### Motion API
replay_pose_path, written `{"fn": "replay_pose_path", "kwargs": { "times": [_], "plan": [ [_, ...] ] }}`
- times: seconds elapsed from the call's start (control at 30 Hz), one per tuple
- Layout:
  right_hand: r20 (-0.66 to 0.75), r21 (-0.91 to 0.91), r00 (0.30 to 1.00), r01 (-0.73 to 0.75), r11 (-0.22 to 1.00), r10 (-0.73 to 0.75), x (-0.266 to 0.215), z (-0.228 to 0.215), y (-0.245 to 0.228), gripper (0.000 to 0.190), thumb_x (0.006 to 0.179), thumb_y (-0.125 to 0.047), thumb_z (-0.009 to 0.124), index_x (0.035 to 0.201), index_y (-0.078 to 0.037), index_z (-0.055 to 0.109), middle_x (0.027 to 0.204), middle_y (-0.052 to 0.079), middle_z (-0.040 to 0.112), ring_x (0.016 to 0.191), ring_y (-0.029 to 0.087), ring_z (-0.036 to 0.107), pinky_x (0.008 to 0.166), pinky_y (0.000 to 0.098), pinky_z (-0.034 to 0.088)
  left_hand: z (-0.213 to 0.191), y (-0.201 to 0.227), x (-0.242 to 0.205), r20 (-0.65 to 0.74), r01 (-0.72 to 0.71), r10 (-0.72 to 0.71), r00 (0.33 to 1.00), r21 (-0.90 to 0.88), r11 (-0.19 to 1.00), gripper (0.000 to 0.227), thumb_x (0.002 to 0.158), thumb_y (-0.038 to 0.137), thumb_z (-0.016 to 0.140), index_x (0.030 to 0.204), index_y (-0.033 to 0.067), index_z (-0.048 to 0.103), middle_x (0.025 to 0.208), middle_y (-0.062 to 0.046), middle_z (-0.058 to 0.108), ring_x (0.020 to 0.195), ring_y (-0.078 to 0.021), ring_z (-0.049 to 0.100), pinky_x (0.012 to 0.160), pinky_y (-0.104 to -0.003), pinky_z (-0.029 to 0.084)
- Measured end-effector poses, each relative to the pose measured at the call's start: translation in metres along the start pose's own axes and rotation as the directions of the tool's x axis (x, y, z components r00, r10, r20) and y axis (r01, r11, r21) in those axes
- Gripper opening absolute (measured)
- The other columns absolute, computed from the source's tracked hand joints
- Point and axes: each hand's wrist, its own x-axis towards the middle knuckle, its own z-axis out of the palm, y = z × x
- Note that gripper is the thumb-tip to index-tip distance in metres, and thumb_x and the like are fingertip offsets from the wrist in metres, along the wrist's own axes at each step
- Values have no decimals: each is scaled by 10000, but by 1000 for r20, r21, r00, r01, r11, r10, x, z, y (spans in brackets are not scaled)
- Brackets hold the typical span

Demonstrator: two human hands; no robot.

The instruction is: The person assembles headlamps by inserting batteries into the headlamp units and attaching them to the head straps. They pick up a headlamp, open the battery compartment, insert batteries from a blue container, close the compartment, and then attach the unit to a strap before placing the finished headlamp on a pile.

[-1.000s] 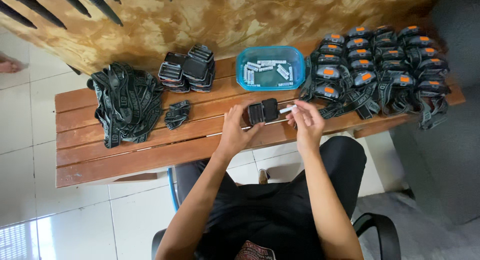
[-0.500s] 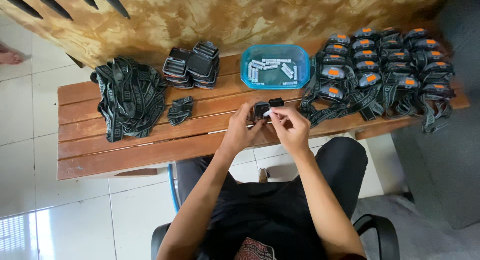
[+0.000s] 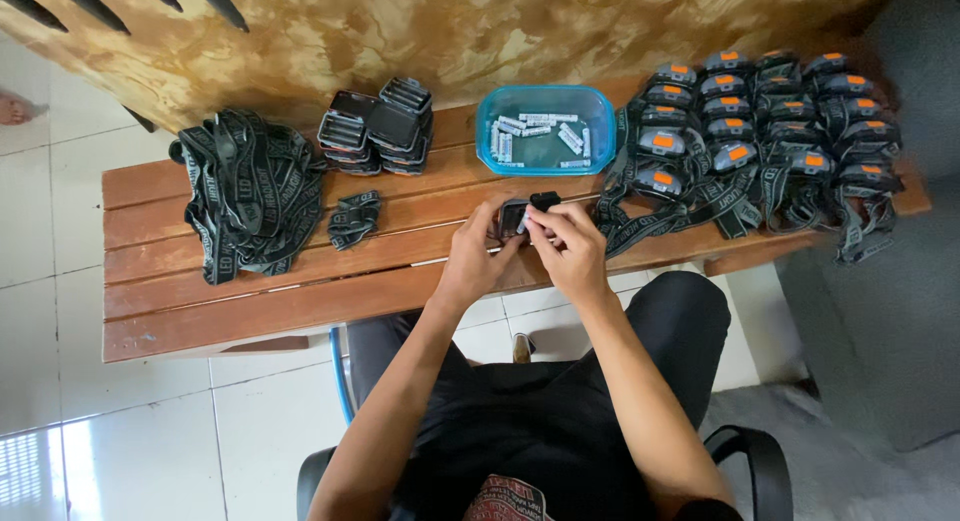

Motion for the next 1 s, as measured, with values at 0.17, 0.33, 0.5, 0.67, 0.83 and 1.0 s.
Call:
{"fn": "replay_pose_path", "kwargs": {
  "times": [0.17,0.33,0.5,0.67,0.83,1.0],
  "plan": [
    [29,-146,994,104,984,-101,-2,0,6,185,936,-92,825,1116,-123,857,999,71,749,795,257,746,587,335,605,4,-14,1,11,6,-5,1000,-24,1000,717,822,47,840,1476,179,579,1229,-152,701,958,-387,739,882,-466,595],
    [67,-196,987,158,968,-148,-5,5,13,234,973,-87,777,1198,-117,833,1054,83,746,851,287,750,657,372,622,1,-12,0,-3,9,-9,1000,-24,1000,748,820,36,836,1503,173,562,1155,-168,697,850,-351,731,832,-456,607],
    [43,-91,995,89,992,-85,-11,1,23,322,947,-111,810,1267,-146,826,1117,75,709,944,291,698,817,386,583,1,-14,1,18,3,-1,1000,-63,998,750,811,35,838,1502,175,581,1096,-145,690,796,-338,743,797,-450,600],
    [3,-36,1000,-31,999,31,1,-8,9,407,955,-191,825,1349,-119,757,1293,106,628,1121,309,639,987,420,520,-12,-8,2,77,-11,22,997,-137,990,755,799,66,865,1497,200,610,1047,-97,685,795,-239,723,809,-385,597],
    [123,89,987,-111,990,100,4,-8,12,322,990,-206,779,1293,-97,773,1259,118,711,1186,338,676,1026,437,515,-18,-18,3,164,47,-5,986,-256,966,764,832,90,841,1539,234,592,1049,-68,705,796,-160,698,815,-342,589],
    [109,68,976,-198,978,190,-4,-4,21,287,921,-253,876,1143,-92,791,987,126,765,914,328,759,795,379,591,-12,-31,-1,187,216,-148,971,-425,879,763,870,24,777,1579,176,539,1121,-55,638,867,-111,681,891,-284,576]
  ]
}}
